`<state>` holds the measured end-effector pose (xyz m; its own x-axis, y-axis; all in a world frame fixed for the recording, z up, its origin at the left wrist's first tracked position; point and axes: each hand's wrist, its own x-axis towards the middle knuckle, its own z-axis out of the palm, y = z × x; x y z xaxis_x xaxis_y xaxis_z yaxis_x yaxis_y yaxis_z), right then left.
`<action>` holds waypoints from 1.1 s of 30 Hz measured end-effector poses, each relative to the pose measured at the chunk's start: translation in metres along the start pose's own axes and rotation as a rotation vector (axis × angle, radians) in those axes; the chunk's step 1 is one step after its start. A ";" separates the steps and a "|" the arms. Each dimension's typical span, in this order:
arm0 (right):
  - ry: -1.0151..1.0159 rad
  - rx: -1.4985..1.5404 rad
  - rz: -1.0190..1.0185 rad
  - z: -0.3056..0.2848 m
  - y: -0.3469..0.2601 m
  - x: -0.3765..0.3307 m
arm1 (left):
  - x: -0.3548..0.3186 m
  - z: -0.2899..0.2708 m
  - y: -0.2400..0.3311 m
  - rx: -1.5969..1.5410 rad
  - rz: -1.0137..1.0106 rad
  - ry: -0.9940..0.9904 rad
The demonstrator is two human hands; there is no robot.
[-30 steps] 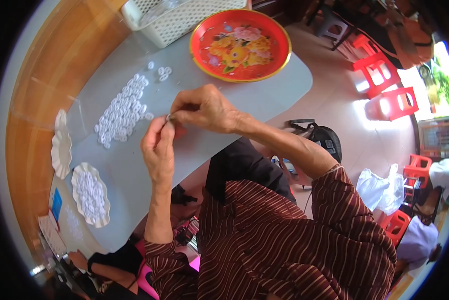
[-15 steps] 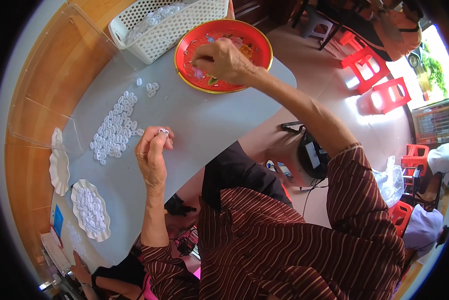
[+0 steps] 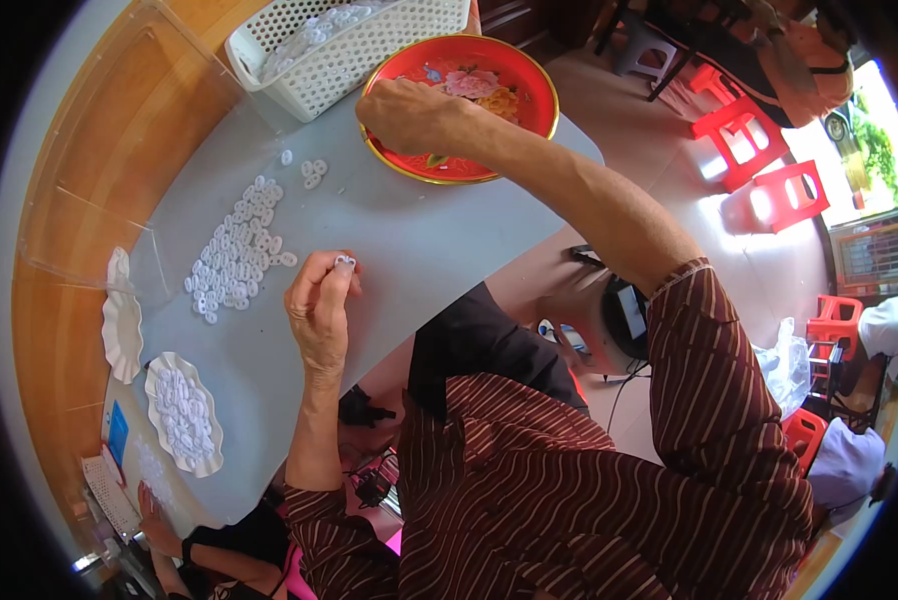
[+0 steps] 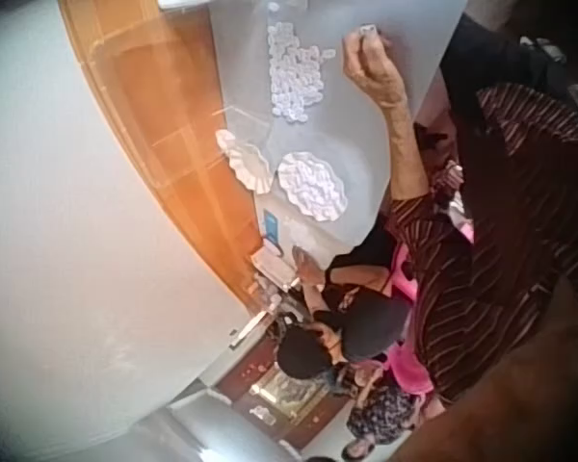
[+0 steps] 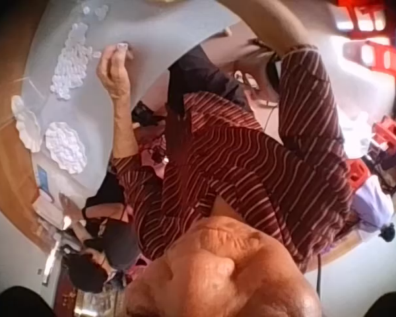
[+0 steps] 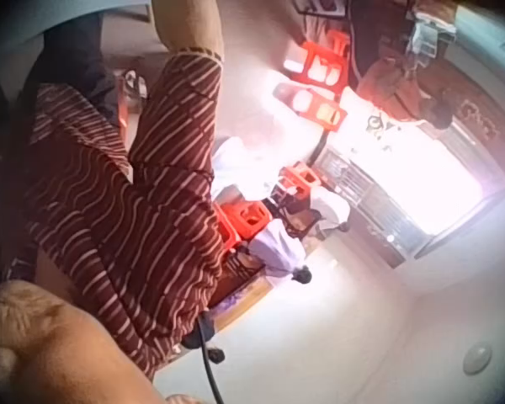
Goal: Sorting and inspecting small white plastic components at a workshop table.
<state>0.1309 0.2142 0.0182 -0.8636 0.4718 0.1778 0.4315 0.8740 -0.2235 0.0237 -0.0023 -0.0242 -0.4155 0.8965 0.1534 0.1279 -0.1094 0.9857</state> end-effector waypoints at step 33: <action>0.081 1.586 0.049 0.055 -0.068 -0.067 | 0.002 -0.002 0.001 0.061 -0.015 0.005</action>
<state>0.1449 0.1165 -0.0310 -0.8198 0.5443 0.1779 -0.2857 -0.1195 -0.9508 0.0213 -0.0017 -0.0226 -0.4223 0.8957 0.1393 0.1760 -0.0697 0.9819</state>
